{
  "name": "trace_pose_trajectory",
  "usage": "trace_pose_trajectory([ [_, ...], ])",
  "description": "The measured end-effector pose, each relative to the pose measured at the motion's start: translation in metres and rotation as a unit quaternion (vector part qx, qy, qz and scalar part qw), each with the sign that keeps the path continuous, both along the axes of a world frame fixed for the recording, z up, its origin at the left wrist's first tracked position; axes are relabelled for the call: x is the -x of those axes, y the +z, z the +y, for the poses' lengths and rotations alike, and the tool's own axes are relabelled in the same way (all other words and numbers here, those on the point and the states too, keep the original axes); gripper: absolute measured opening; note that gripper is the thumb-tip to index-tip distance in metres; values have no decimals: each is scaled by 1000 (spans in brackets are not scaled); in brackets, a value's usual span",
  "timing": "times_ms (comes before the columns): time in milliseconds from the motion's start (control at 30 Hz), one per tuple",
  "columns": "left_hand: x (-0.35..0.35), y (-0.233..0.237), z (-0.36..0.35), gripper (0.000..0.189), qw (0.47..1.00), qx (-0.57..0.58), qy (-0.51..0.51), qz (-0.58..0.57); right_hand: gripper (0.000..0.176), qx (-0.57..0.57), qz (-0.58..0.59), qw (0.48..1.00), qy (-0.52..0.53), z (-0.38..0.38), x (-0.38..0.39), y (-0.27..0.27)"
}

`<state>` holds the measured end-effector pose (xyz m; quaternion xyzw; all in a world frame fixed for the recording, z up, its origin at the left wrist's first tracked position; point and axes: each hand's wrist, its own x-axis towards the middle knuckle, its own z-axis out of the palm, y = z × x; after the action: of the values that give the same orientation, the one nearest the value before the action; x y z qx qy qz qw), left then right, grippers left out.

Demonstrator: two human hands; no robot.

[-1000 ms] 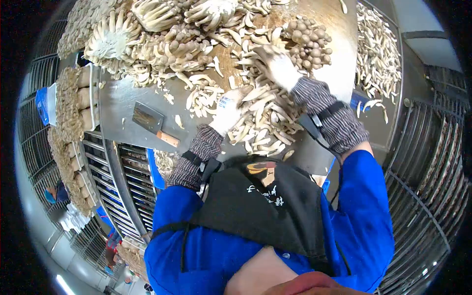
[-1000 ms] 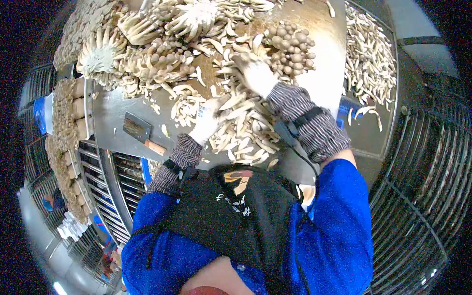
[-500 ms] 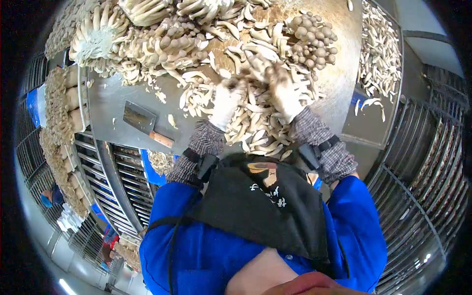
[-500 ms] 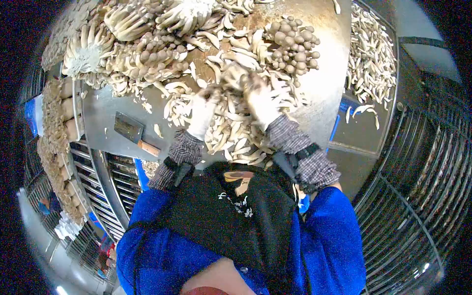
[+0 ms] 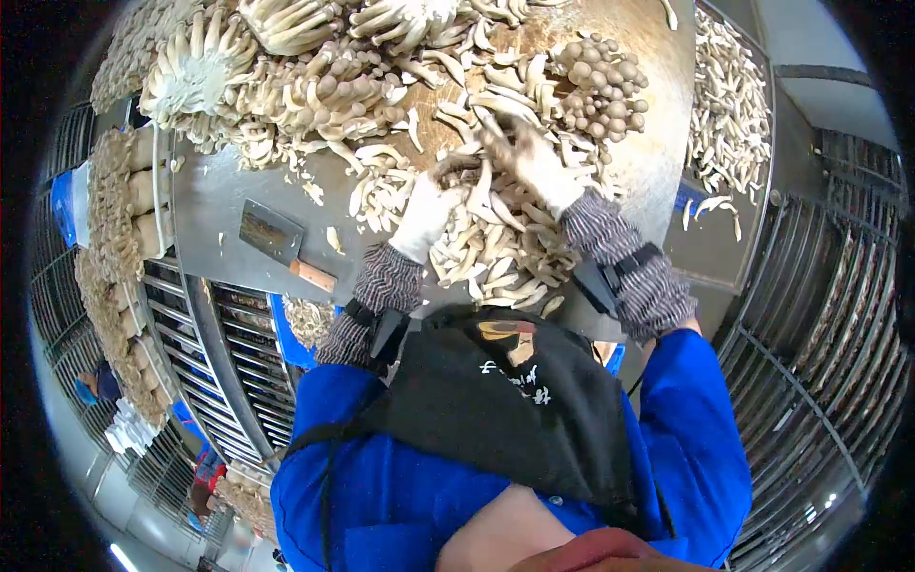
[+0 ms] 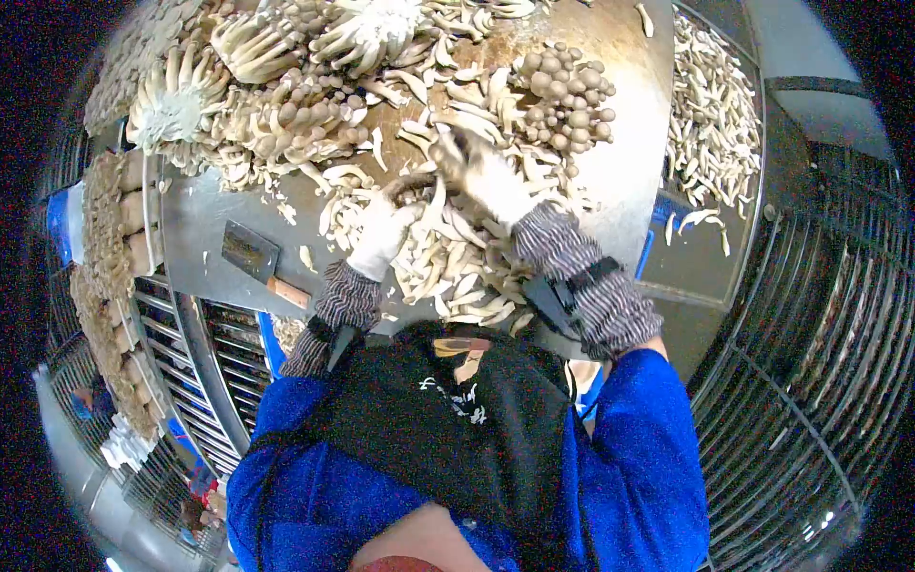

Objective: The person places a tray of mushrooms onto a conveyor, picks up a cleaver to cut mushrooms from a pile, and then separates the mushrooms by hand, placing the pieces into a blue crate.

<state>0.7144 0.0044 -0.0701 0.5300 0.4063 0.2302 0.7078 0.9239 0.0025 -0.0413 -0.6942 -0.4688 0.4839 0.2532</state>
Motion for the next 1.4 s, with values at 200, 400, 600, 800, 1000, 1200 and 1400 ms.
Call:
trace_pose_trajectory([
  [200, 14, -45, -8, 64, 988, -17, 148, 40, 37, -47, -390, 867, 305, 30, -5, -58],
  [400, -1, -39, 2, 67, 888, -292, 32, 354, 52, -189, -163, 954, 167, 1, 4, -23],
  [600, -29, -45, 5, 57, 874, -354, -9, 333, 43, -148, -472, 845, 203, 45, -53, -79],
  [800, -39, -36, -11, 56, 945, -250, -73, 199, 44, -204, -189, 920, 278, 2, -42, -29],
  [1000, -31, 26, -57, 59, 995, -29, 90, -28, 38, -157, -86, 969, 169, -82, -8, 5],
  [1200, -28, 29, -54, 41, 996, -41, 80, -23, 30, -71, -37, 994, 79, -101, -10, 1],
  [1400, -22, 30, -51, 36, 996, 64, 31, 48, 35, -88, 142, 984, 68, -114, 13, 11],
])
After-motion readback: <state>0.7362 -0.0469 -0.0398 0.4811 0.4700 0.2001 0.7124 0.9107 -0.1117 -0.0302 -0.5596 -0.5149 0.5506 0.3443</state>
